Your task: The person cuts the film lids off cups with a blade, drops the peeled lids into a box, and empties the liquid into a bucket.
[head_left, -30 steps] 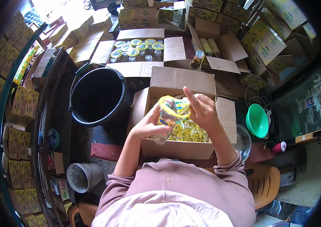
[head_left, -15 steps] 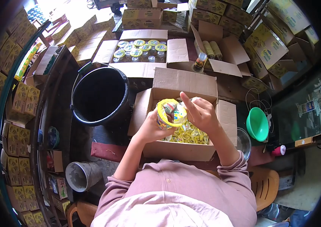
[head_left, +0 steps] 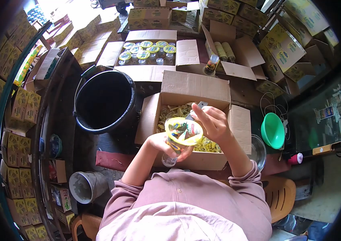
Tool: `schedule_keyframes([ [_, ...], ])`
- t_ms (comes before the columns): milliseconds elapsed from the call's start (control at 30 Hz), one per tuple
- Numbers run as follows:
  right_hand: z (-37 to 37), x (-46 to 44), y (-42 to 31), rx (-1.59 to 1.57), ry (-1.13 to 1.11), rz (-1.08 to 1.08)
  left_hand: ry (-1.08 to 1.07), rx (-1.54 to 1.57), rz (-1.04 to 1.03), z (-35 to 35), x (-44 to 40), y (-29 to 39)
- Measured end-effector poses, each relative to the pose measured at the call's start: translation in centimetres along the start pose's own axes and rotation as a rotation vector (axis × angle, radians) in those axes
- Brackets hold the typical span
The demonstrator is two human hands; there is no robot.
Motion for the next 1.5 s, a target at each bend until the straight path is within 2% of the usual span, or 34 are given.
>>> schedule_keyframes([
  [33,0.1,0.2,0.1,0.012,-0.003,-0.011,0.002,0.083,-0.032,-0.2,-0.1,0.2],
  [67,0.2,0.6,0.4,0.037,-0.025,-0.030,0.091,0.083,0.013,0.0,0.1,0.1],
  [100,0.3,0.6,0.4,0.055,-0.030,-0.035,0.062,0.085,0.006,0.7,0.0,0.0],
  [167,0.5,0.4,0.5,0.092,-0.041,-0.042,0.306,0.079,-0.024,1.1,0.9,-0.1],
  [300,0.7,0.6,0.8,0.115,-0.026,-0.076,0.645,-0.289,-0.134,0.8,1.5,1.3],
  [433,0.8,0.6,0.6,0.118,-0.070,-0.098,0.811,-0.359,-0.215,-0.4,1.1,1.3],
  [467,0.7,0.5,0.5,0.110,-0.073,-0.100,0.879,-0.541,-0.284,-0.7,0.8,1.2],
  [567,0.5,0.4,0.2,0.102,-0.082,-0.090,1.052,-0.847,-0.236,-1.1,0.2,0.9],
  [600,0.5,0.5,0.2,0.103,-0.085,-0.085,1.038,-0.887,-0.250,-0.8,0.1,0.8],
  [700,0.6,0.8,0.1,0.112,-0.106,-0.049,0.916,-0.640,-0.274,-0.8,0.3,0.2],
  [833,0.5,1.1,-0.2,0.063,-0.067,-0.023,0.734,-0.493,-0.145,-0.8,0.7,0.3],
  [967,0.4,1.0,-0.3,0.047,-0.020,-0.016,0.651,-0.379,-0.075,0.7,1.4,-1.4],
  [1000,0.5,1.0,-0.4,0.042,-0.013,-0.013,0.632,-0.268,-0.032,-0.5,1.2,-0.4],
  [1100,0.6,1.0,-0.4,0.036,-0.024,-0.017,0.335,-0.178,0.131,-0.2,0.7,0.3],
  [1267,0.4,0.6,-0.5,0.019,0.036,-0.007,0.104,0.005,0.048,0.0,-0.3,-0.5],
  [1400,0.2,0.9,-0.3,-0.004,0.060,0.000,-0.016,0.198,0.002,-0.2,-0.4,-0.3],
  [1500,0.0,0.5,-0.4,-0.011,0.090,0.010,-0.071,0.231,-0.020,-0.1,-0.3,-0.5],
])
Point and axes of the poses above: each hand's wrist, its own x-axis away from the middle knuckle, its own z-axis out of the back of the hand, y = z × x, the point moved 1 cm from there along -x, towards the middle knuckle, and after that the axes turned 12 degrees about z, right-handed, at the moved point
